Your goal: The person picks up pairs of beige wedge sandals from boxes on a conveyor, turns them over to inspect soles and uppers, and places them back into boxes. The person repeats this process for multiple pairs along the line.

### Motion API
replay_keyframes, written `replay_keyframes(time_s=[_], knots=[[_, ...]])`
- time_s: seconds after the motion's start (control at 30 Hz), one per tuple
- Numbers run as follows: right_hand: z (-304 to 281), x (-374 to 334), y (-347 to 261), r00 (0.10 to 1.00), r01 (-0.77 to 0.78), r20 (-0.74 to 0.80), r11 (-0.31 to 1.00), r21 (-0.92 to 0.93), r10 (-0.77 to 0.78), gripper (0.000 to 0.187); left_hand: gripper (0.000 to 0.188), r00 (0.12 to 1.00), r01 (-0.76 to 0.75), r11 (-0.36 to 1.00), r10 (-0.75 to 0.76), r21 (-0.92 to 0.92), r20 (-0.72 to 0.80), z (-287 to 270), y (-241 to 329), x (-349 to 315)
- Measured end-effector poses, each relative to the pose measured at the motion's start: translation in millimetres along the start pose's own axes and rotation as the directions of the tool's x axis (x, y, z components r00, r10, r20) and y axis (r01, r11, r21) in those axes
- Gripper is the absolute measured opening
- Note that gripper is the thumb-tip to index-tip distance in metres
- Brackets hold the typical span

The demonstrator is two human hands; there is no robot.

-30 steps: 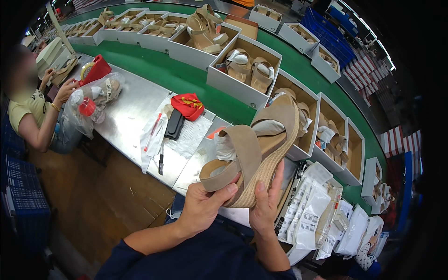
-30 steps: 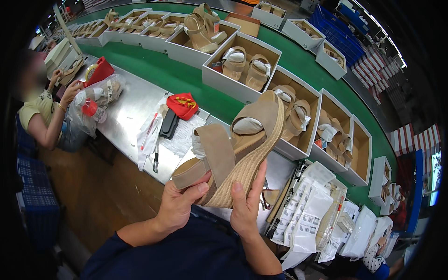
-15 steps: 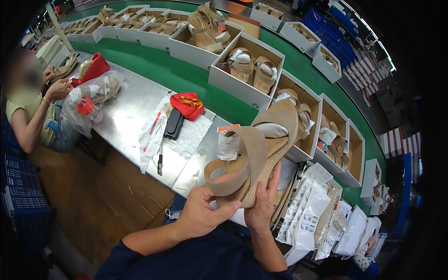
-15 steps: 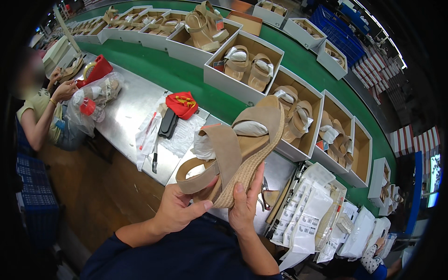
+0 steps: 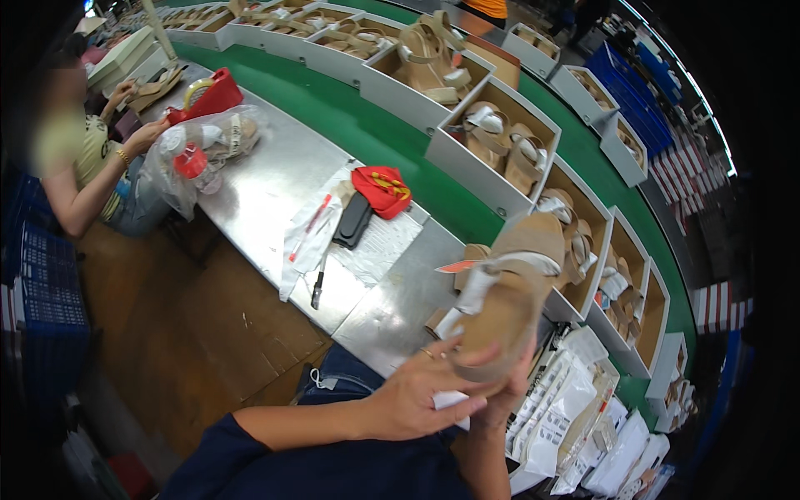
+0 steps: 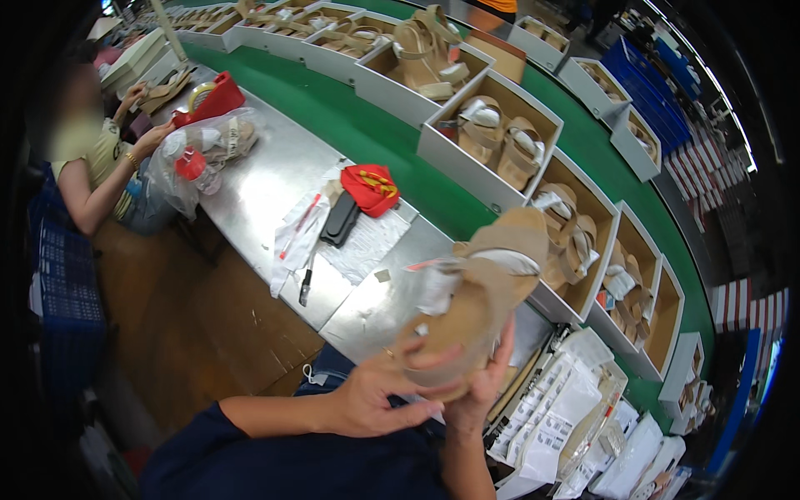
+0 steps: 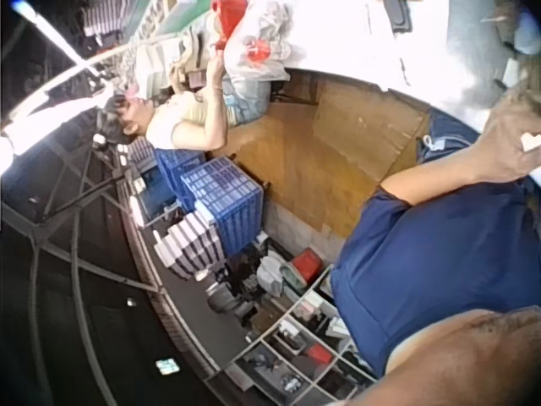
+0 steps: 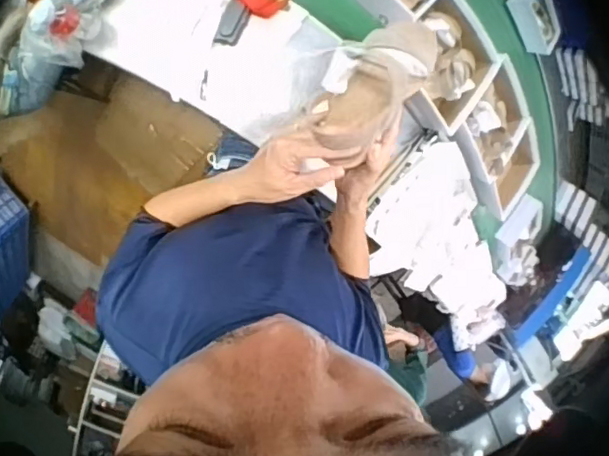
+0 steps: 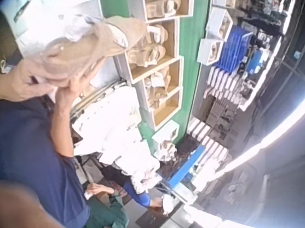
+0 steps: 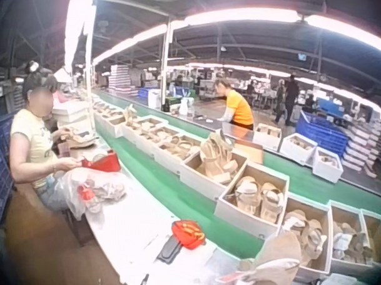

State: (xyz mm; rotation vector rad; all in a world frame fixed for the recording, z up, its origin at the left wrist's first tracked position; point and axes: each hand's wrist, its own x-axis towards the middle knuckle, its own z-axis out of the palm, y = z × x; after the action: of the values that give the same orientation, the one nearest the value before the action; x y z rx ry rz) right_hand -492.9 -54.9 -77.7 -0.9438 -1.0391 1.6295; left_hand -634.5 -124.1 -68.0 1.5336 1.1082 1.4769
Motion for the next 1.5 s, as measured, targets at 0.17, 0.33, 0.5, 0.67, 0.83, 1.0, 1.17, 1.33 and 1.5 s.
replay_keyframes(time_s=[0.17,0.33,0.5,0.67,0.83,1.0,1.17,1.33,1.5], knots=[[-52.7,-3.6,24.7,0.989,0.091,-0.132,0.980,0.177,-0.068,0.071,0.024,0.966,-0.028,0.984,-0.018,-0.174,-0.257,-10.1,-36.2,-17.8],[-61.3,-3.3,21.8,0.956,0.274,-0.140,0.956,0.104,-0.259,0.094,0.026,0.728,0.565,0.806,-0.386,0.178,-0.566,-51.7,-128.1,-9.2],[-29.3,1.8,6.8,0.912,0.341,-0.207,0.934,-0.102,-0.355,0.090,0.028,0.894,0.353,0.656,-0.025,0.667,-0.448,-60.3,-186.0,4.8],[-30.3,-3.4,11.2,0.916,0.310,-0.208,0.933,-0.183,-0.344,0.086,0.018,0.877,0.348,0.599,0.065,0.721,-0.477,-57.1,-206.4,4.1],[-26.2,-5.9,13.6,0.917,0.287,-0.238,0.944,-0.166,-0.321,0.084,0.014,0.874,0.343,0.600,0.078,0.723,-0.479,-56.6,-209.8,4.7],[-31.7,-6.7,11.6,0.905,0.297,-0.207,0.901,-0.316,-0.371,0.079,0.007,0.881,0.305,0.644,0.088,0.701,-0.464,-59.0,-214.0,7.7],[-22.8,-6.9,1.5,0.910,0.305,-0.172,0.890,-0.338,-0.377,0.078,0.008,0.835,0.413,0.767,-0.103,0.491,-0.541,-59.3,-197.3,12.2],[-21.7,-11.1,1.4,0.899,0.319,-0.176,0.874,-0.368,-0.402,0.079,0.011,0.756,0.257,0.914,-0.393,-0.314,-0.524,-18.6,-76.2,31.8],[-12.4,-11.7,4.4,0.885,0.329,-0.170,0.842,-0.428,-0.433,0.078,0.008,0.832,0.142,0.832,-0.394,-0.537,-0.391,24.7,0.6,8.9]])
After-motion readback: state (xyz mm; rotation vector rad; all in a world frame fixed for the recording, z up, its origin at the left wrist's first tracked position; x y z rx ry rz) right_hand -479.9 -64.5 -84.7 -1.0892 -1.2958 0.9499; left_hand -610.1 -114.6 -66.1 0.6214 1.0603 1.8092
